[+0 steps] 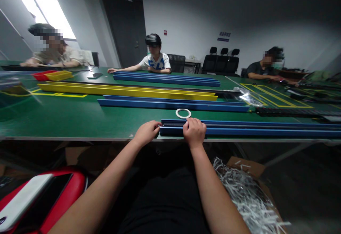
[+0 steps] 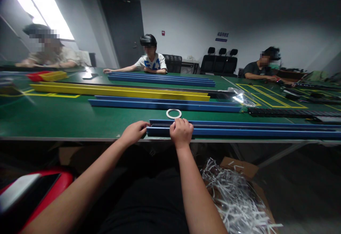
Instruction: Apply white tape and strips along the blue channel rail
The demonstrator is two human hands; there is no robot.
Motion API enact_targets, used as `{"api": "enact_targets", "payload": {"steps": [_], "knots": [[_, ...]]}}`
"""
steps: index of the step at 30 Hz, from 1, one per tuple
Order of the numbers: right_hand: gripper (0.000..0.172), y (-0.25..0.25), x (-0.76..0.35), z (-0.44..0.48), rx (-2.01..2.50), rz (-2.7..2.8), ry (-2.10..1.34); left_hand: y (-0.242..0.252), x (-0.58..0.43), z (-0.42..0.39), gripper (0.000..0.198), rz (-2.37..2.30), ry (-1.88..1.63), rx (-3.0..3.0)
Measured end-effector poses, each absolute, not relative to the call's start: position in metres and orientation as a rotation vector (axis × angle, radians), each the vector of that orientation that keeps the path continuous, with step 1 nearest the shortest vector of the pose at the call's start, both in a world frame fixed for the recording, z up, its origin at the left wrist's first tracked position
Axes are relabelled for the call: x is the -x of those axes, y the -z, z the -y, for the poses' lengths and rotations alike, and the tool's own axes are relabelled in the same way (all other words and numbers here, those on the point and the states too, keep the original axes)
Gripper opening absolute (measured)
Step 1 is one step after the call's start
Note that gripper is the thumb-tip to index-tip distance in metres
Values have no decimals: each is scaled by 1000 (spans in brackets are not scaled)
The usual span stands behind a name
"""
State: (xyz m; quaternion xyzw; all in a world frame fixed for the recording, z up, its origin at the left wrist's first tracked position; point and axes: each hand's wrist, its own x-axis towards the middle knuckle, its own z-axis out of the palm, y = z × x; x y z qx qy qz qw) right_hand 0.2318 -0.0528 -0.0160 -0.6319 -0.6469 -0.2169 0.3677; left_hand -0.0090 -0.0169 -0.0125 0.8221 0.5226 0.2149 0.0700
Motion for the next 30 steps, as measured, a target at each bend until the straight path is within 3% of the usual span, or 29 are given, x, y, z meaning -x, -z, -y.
{"api": "enact_targets", "payload": {"steps": [30], "knots": [[28,15,-233,53,1632,1669,575,12,10,16,37,-1519,-572,-2596]]}}
